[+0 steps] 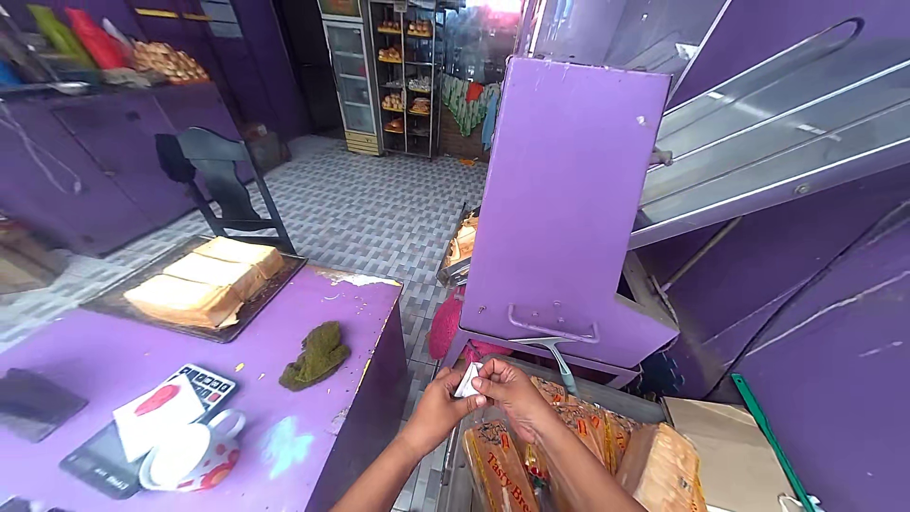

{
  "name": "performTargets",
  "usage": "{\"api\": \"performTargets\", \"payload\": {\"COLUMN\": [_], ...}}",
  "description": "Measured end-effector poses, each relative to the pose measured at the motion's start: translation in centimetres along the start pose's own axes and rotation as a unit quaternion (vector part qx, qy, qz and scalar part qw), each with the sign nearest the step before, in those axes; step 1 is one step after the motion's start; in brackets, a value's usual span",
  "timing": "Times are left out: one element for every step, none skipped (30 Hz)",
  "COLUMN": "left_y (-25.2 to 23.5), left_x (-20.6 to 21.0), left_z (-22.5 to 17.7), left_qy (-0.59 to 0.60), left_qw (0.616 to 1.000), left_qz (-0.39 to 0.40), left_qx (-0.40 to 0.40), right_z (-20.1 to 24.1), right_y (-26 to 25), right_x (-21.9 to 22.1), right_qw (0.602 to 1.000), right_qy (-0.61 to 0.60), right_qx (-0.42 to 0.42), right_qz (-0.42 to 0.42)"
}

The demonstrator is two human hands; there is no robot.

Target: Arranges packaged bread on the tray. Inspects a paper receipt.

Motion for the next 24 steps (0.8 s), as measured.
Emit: {"api": "performTargets", "payload": {"left_y": [0.3, 0.5, 0.8, 1.0, 1.1, 1.2, 1.4, 1.5, 1.5, 1.6, 1.6, 1.5, 1.4, 1.3, 1.2, 1.2, 1.1, 1.1, 1.1, 1.2, 1.2, 1.2, 1.1, 1.0], "left_x": [-0.1, -0.3, -0.5, -0.7, -0.9, -1.1, -1.3, -1.4, -1.4, -1.3, -1.1, -0.8, -0.6, -0.4, -0.4, -0.4, -0.4, -0.5, -0.6, -0.6, -0.6, -0.5, -0.5, -0.5], "left_z": [0.0, 0.1, 0.2, 0.3, 0.4, 0.6, 0.7, 0.8, 0.8, 0.7, 0.5, 0.3, 0.1, 0.0, -0.1, -0.1, -0.3, -0.3, -0.3, -0.2, 0.0, 0.3, 0.4, 0.6], "left_qy": [0.018, 0.06, 0.119, 0.177, 0.229, 0.268, 0.295, 0.312, 0.321, 0.329, 0.343, 0.362, 0.385, 0.409, 0.432, 0.446, 0.449, 0.439, 0.416, 0.387, 0.358, 0.327, 0.301, 0.283], "left_qw": [1.0, 0.998, 0.992, 0.983, 0.972, 0.96, 0.95, 0.943, 0.938, 0.934, 0.927, 0.917, 0.906, 0.896, 0.886, 0.879, 0.878, 0.885, 0.897, 0.912, 0.925, 0.937, 0.946, 0.952], "left_qz": [-0.007, -0.017, -0.029, -0.044, -0.061, -0.079, -0.096, -0.108, -0.117, -0.125, -0.132, -0.137, -0.141, -0.139, -0.132, -0.124, -0.116, -0.1, -0.085, -0.071, -0.066, -0.074, -0.088, -0.101], "left_qx": [0.006, 0.01, 0.006, -0.003, -0.015, -0.029, -0.042, -0.05, -0.058, -0.069, -0.082, -0.094, -0.102, -0.104, -0.105, -0.11, -0.118, -0.121, -0.121, -0.117, -0.109, -0.096, -0.08, -0.066], "right_z": [0.1, 0.2, 0.4, 0.8, 1.2, 1.5, 1.9, 2.1, 2.3, 2.4, 2.3, 2.2, 2.0, 1.7, 1.5, 1.3, 1.1, 1.0, 0.8, 0.7, 0.5, 0.4, 0.4, 0.5], "right_y": [0.0, -0.1, -0.1, -0.2, -0.3, -0.4, -0.5, -0.7, -0.9, -1.1, -1.3, -1.4, -1.5, -1.5, -1.5, -1.5, -1.5, -1.5, -1.6, -1.6, -1.6, -1.6, -1.6, -1.6], "right_x": [0.0, -0.1, -0.2, -0.3, -0.4, -0.5, -0.5, -0.4, -0.3, -0.2, 0.0, 0.2, 0.6, 0.9, 1.2, 1.5, 1.7, 1.8, 1.9, 1.9, 1.9, 2.0, 1.9, 2.0], "right_qw": [1.0, 1.0, 0.999, 0.996, 0.992, 0.985, 0.976, 0.967, 0.958, 0.951, 0.947, 0.946, 0.947, 0.951, 0.955, 0.959, 0.962, 0.964, 0.964, 0.963, 0.962, 0.961, 0.959, 0.957], "right_qy": [0.011, 0.025, 0.047, 0.081, 0.122, 0.166, 0.21, 0.25, 0.281, 0.303, 0.315, 0.32, 0.316, 0.306, 0.292, 0.277, 0.267, 0.263, 0.263, 0.266, 0.27, 0.275, 0.281, 0.287], "right_qx": [-0.005, -0.011, -0.017, -0.022, -0.023, -0.018, -0.011, -0.005, -0.001, 0.0, 0.003, 0.005, 0.007, 0.01, 0.014, 0.018, 0.02, 0.021, 0.019, 0.014, 0.009, 0.006, 0.002, -0.003], "right_qz": [0.007, 0.014, 0.021, 0.028, 0.037, 0.045, 0.052, 0.056, 0.057, 0.056, 0.055, 0.055, 0.054, 0.054, 0.054, 0.052, 0.048, 0.044, 0.042, 0.041, 0.039, 0.04, 0.042, 0.043]}}
Point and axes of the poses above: each hand's wrist, its own y-axis away from the middle knuckle, its own x-axis out of the palm, z = x × y, the point moved 1 cm from there along -y, towards the middle knuckle, and after that the axes turned 6 degrees about y, right-handed, at the moved point
